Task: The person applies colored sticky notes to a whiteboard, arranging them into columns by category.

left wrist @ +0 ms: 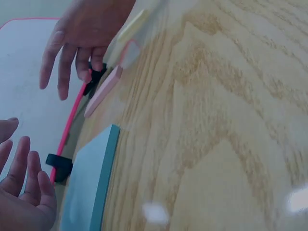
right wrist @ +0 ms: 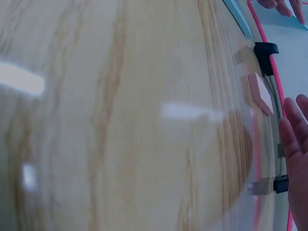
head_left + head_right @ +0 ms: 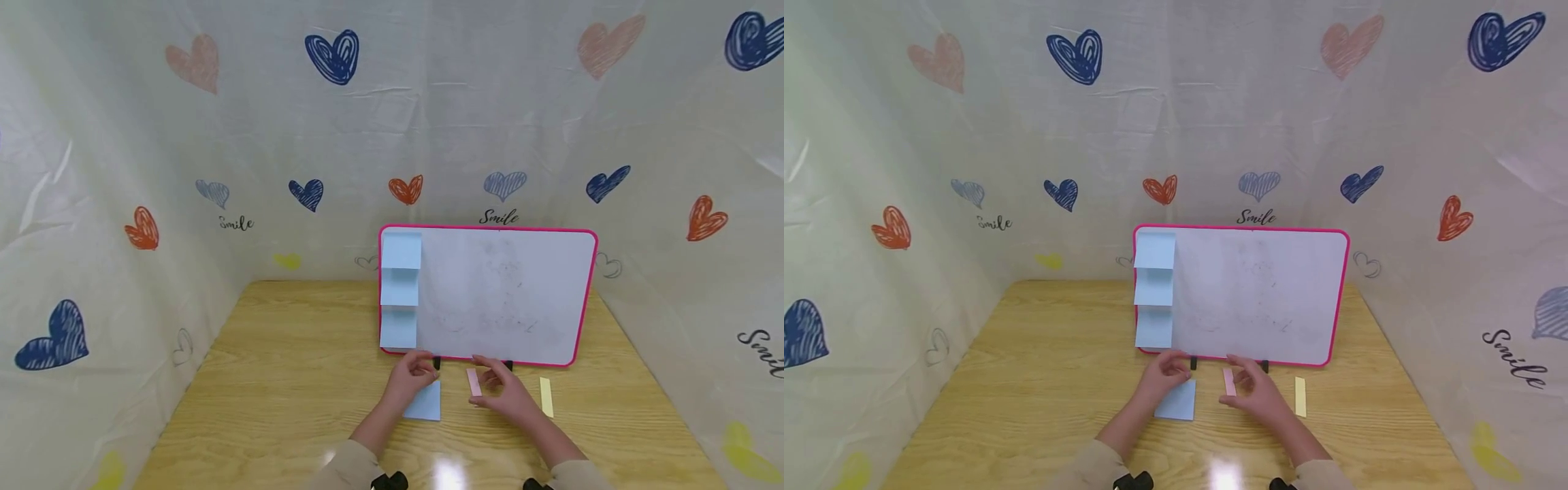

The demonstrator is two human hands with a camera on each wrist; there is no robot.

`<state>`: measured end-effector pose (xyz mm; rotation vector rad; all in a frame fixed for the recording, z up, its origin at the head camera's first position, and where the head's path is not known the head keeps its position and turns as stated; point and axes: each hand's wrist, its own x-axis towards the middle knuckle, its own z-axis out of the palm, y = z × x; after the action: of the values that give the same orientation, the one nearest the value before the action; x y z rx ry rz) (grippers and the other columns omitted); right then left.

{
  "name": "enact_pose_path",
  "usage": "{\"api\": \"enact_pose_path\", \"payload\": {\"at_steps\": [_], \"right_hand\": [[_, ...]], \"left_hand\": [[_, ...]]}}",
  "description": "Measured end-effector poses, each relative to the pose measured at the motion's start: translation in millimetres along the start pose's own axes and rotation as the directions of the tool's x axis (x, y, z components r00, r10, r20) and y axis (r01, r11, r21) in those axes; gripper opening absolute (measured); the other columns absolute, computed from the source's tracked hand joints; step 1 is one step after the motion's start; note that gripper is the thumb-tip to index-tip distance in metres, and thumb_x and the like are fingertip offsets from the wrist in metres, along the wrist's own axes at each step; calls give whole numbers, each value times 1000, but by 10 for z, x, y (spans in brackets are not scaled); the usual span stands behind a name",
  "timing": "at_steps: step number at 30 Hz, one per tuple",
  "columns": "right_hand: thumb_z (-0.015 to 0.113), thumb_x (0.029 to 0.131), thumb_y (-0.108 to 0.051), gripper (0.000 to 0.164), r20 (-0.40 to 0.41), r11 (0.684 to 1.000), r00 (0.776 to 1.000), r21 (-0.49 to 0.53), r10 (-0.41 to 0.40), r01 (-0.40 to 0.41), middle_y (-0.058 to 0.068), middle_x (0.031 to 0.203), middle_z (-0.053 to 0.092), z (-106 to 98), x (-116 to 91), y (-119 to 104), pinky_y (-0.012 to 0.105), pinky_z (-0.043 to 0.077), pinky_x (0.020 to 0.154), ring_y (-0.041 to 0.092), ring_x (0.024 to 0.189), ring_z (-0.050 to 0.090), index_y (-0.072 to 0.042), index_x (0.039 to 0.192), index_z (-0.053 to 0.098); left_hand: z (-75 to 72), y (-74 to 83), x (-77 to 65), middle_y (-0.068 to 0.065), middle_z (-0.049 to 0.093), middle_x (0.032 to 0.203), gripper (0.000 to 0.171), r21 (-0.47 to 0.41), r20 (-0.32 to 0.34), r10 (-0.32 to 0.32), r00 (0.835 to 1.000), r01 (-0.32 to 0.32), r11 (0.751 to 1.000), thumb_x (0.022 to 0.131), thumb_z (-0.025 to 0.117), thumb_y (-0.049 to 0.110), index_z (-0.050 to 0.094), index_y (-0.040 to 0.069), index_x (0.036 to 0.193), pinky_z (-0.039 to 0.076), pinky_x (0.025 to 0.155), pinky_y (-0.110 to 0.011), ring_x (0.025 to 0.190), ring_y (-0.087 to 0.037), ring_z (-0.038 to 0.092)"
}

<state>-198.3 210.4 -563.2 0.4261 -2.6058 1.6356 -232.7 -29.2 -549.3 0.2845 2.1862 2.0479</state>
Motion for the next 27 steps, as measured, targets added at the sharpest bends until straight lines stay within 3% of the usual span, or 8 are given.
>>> {"api": "enact_pose_path", "payload": {"at_steps": [5,10,14,21,27], "right_hand": [[84,76,-11,70,47,992,994,80,95,-99,15,95,60,-9,-30,69,29,52,72,24,83,59,-4,137,51],[85,74,-10,67,63,988,992,109,106,-112,13,92,57,17,-48,140,26,53,72,21,81,59,0,133,54],[86,73,-8,65,52,987,995,134,87,-93,15,96,58,58,-67,175,25,54,72,18,81,59,3,129,56],[83,74,-2,66,84,970,994,228,70,-87,25,124,52,162,-102,164,27,54,75,19,88,58,4,132,53],[82,75,-3,66,94,970,995,237,23,-45,28,127,51,247,-130,129,27,54,77,19,90,58,5,133,51]], "left_hand": [[144,-68,-49,-10,67,86,36,74,48,-17,999,13,997,82,75,-1,64,-2,116,48,65,-21,73,-10,58],[206,-135,-115,1,66,86,35,209,86,-18,996,0,978,79,78,2,66,4,112,48,71,-24,78,-10,56],[206,-184,-129,7,64,89,36,302,118,-10,993,-26,953,76,82,4,68,8,109,49,77,-26,84,-10,56],[162,-221,-125,5,65,96,42,415,213,47,976,-134,900,73,85,7,69,11,112,48,84,-29,92,-12,56],[149,-216,-117,5,63,99,45,445,239,47,970,-152,883,74,85,10,68,11,116,47,84,-29,92,-12,53]]}}
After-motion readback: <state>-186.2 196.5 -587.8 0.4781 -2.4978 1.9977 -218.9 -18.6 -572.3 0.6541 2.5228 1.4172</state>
